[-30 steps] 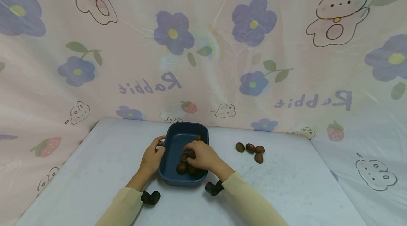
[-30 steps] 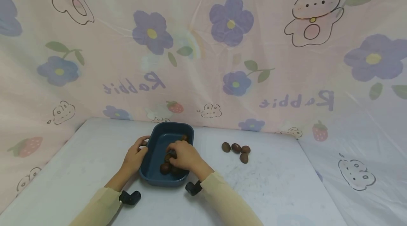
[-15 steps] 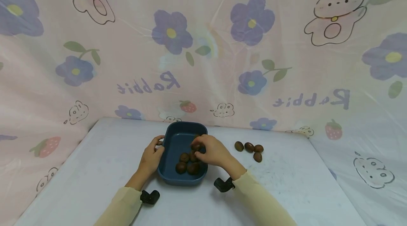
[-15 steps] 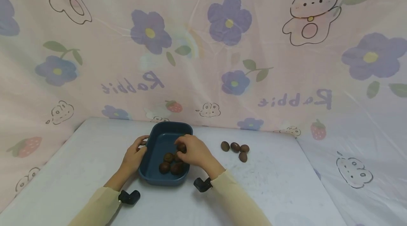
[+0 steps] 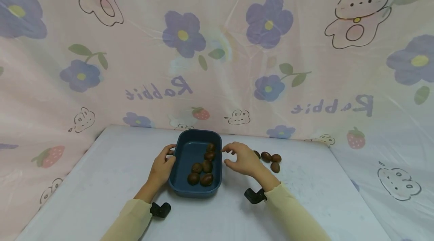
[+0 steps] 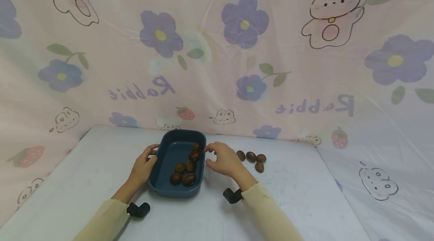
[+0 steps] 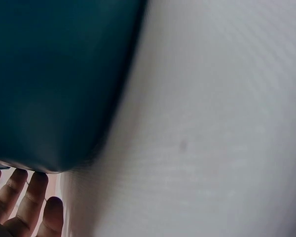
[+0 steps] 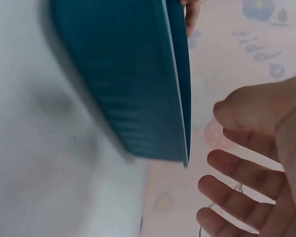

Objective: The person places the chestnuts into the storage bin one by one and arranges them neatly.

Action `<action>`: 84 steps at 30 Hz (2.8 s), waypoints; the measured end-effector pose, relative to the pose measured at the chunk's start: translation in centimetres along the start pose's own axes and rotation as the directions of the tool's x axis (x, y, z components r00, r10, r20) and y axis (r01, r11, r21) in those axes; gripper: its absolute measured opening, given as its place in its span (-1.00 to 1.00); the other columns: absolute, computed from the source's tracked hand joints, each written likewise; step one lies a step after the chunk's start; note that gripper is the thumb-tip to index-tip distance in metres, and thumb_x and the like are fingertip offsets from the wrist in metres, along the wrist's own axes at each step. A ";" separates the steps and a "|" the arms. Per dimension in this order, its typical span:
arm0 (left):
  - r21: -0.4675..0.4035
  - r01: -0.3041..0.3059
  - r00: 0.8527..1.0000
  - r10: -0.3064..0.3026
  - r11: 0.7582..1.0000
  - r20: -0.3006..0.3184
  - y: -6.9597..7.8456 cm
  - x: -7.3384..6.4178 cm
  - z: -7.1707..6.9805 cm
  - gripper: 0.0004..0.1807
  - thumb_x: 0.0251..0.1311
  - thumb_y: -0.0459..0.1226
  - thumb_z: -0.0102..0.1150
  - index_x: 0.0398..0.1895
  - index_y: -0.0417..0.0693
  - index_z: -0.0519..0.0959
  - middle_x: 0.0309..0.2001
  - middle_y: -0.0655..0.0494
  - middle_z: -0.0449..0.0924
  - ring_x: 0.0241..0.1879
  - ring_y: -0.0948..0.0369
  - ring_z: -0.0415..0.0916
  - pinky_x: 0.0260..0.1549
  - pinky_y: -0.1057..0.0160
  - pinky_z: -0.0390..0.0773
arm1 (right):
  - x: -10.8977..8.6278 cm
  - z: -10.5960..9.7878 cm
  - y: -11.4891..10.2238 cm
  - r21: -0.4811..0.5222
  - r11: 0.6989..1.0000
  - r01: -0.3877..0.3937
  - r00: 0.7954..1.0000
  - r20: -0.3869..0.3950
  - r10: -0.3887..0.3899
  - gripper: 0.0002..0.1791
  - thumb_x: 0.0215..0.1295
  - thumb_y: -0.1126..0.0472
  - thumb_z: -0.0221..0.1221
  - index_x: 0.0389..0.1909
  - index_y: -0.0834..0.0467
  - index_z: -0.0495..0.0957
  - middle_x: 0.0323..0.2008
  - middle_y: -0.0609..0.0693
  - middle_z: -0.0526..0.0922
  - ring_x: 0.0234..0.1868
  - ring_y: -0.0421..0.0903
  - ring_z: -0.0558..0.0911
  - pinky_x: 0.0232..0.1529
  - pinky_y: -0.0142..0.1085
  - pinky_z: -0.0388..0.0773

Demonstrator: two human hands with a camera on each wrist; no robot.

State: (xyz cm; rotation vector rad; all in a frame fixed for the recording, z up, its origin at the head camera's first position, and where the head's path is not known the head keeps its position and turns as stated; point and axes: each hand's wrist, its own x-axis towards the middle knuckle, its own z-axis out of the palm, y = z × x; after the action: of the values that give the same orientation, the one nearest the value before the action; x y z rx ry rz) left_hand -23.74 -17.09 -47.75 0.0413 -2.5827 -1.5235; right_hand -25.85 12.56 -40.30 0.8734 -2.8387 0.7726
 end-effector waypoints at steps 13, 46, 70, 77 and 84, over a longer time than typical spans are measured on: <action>-0.010 -0.017 1.000 0.017 1.000 -0.011 0.0 0.2 0.2 -0.51 0.31 -0.24 -0.15 0.32 0.12 0.34 0.11 -0.05 0.53 -0.21 0.12 0.54 -0.25 0.21 0.44 | -2.1 -2.3 3.5 -0.039 0.997 -0.062 0.998 -0.029 0.061 -0.70 0.12 0.22 0.30 -0.08 0.07 0.60 -0.15 -0.03 0.63 -0.23 -0.11 0.60 -0.18 -0.23 0.54; 0.009 0.003 1.000 -0.003 1.000 -0.011 -0.2 0.1 0.0 -0.51 0.30 -0.22 -0.15 0.32 0.16 0.33 0.10 0.01 0.53 -0.21 0.14 0.52 -0.25 0.22 0.44 | -8.1 -4.2 11.5 -0.109 0.957 -0.269 0.962 -0.088 0.260 -0.73 0.08 0.28 0.26 -0.16 0.23 0.63 -0.24 0.10 0.68 -0.18 0.09 0.61 -0.14 -0.02 0.53; -0.020 -0.009 1.000 0.009 1.000 -0.015 -0.1 0.0 0.1 -0.51 0.30 -0.26 -0.14 0.31 0.12 0.35 0.08 -0.03 0.54 -0.27 0.17 0.51 -0.28 0.23 0.43 | -8.4 -3.3 13.1 -0.121 0.923 -0.366 0.931 -0.032 0.365 -0.73 0.03 0.34 0.25 -0.18 0.19 0.61 -0.23 0.14 0.65 -0.21 0.09 0.62 -0.20 -0.01 0.55; -0.023 -0.005 1.000 0.004 1.000 -0.017 -0.1 0.0 0.1 -0.51 0.29 -0.25 -0.14 0.31 0.13 0.35 0.08 -0.02 0.54 -0.27 0.15 0.52 -0.27 0.22 0.43 | -8.4 -3.2 13.3 -0.138 0.927 -0.349 0.937 -0.039 0.347 -0.74 0.01 0.37 0.26 -0.21 0.19 0.61 -0.27 0.11 0.64 -0.26 0.04 0.61 -0.23 -0.04 0.55; -0.023 -0.013 1.000 0.012 1.000 -0.019 -0.1 0.1 0.1 -0.52 0.29 -0.25 -0.15 0.30 0.14 0.36 0.07 -0.02 0.54 -0.27 0.17 0.52 -0.27 0.23 0.43 | -8.3 -3.2 13.2 -0.153 0.923 -0.353 0.935 -0.024 0.353 -0.75 -0.01 0.34 0.26 -0.24 0.15 0.60 -0.33 0.06 0.62 -0.31 -0.02 0.54 -0.29 -0.10 0.50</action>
State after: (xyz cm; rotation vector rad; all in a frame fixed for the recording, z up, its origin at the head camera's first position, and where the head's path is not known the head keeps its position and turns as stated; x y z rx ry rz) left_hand -23.81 -17.08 -47.92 0.0369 -2.5457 -1.5407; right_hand -26.32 27.76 -45.14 0.3441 -3.0497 0.5648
